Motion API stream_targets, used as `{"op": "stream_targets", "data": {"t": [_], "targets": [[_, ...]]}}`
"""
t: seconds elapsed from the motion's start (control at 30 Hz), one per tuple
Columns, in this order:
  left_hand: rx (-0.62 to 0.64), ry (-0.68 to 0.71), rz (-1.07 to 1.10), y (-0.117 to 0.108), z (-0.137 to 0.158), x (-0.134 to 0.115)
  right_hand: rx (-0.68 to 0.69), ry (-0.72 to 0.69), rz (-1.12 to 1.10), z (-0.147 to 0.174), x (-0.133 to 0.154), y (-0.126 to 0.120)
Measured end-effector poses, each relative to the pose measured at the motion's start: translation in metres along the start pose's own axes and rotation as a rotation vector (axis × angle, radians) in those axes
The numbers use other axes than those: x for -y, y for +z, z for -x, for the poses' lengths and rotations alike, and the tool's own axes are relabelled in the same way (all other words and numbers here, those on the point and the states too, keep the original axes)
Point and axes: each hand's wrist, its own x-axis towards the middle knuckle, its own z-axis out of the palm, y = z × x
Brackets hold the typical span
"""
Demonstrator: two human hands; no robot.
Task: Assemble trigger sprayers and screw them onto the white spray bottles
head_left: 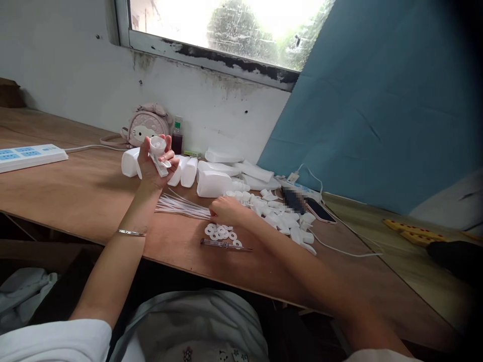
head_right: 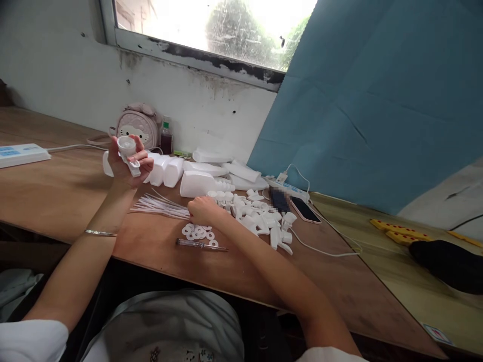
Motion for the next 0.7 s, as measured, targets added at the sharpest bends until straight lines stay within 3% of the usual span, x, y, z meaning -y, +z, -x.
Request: {"op": "stream_targets", "data": {"t": [0.2,0.33,0.47,0.57,0.7], "targets": [[0.091,0.011,0.115,-0.002,-0.002,0.0,-0.018,-0.048,0.058,-0.008,-0.001,0.001],[0.114,-0.004,0.145,-0.002,-0.003,0.0,-0.108,-0.042,0.082,-0.006,-0.002,-0.002],[0.049,-0.176,0.153,0.007,-0.004,0.004,-0.208,-0.034,-0.022,0.016,0.004,-0.001],[0.011,-0.308,0.109,0.014,-0.004,0.016,-0.203,-0.112,-0.124,0.043,0.015,0.004],[0.045,-0.391,-0.037,0.017,0.0,0.041,-0.276,-0.168,-0.061,0.066,0.028,0.016]]}}
